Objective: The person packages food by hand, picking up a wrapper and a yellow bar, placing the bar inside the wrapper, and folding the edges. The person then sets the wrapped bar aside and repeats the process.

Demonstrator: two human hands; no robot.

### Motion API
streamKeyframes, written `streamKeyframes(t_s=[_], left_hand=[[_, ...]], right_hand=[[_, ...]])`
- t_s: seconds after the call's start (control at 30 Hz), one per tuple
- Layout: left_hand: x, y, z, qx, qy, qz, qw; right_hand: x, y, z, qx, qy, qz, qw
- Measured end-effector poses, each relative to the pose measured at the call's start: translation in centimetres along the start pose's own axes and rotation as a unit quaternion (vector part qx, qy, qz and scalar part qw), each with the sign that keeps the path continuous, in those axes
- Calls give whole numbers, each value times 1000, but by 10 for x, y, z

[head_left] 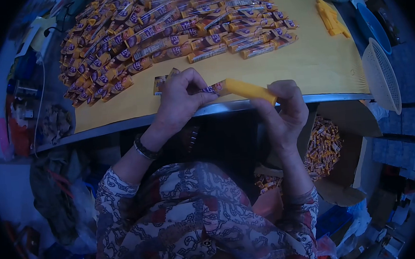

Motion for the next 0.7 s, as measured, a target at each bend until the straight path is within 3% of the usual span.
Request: streamKeyframes(t_s=[0.13, 0.2, 0.23, 0.3, 0.43, 0.5, 0.6, 0.7], left_hand=[[-8, -4, -2, 8, -18, 8, 1000], [-12, -7, -4, 22, -16, 3, 1000], [-12, -8, -5, 21, -15, 3, 1000], [-15, -12, -6, 41, -52, 48, 997], [-14, -16, -6, 79, -22, 62, 995], [-14, -19, -8, 73, 10, -59, 996], [-12, -16, -6, 71, 12, -118, 990], [-8, -18, -6, 73, -4, -129, 989]], right_hand=[[0, 4, 4, 34, 7, 17, 999], [-2, 3, 6, 15, -106, 150, 983], [-2, 3, 6, 15, -107, 150, 983], [-7, 0, 4, 33, -242, 239, 940], [-12, -12, 1, 65, -296, 234, 924], [-6, -18, 2, 121, -152, 78, 978], [0, -16, 3, 51, -74, 24, 996], [-7, -16, -1, 92, -1, -11, 996]])
Point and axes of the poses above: each hand's wrist, its own z-axis towards the middle knuckle, its own y-axis out of the back of the hand, x = y × z, the point moved 2 cm from there along z, towards the middle knuckle, and after that the axes turned 1 degree about y, right-handed, at the moved point
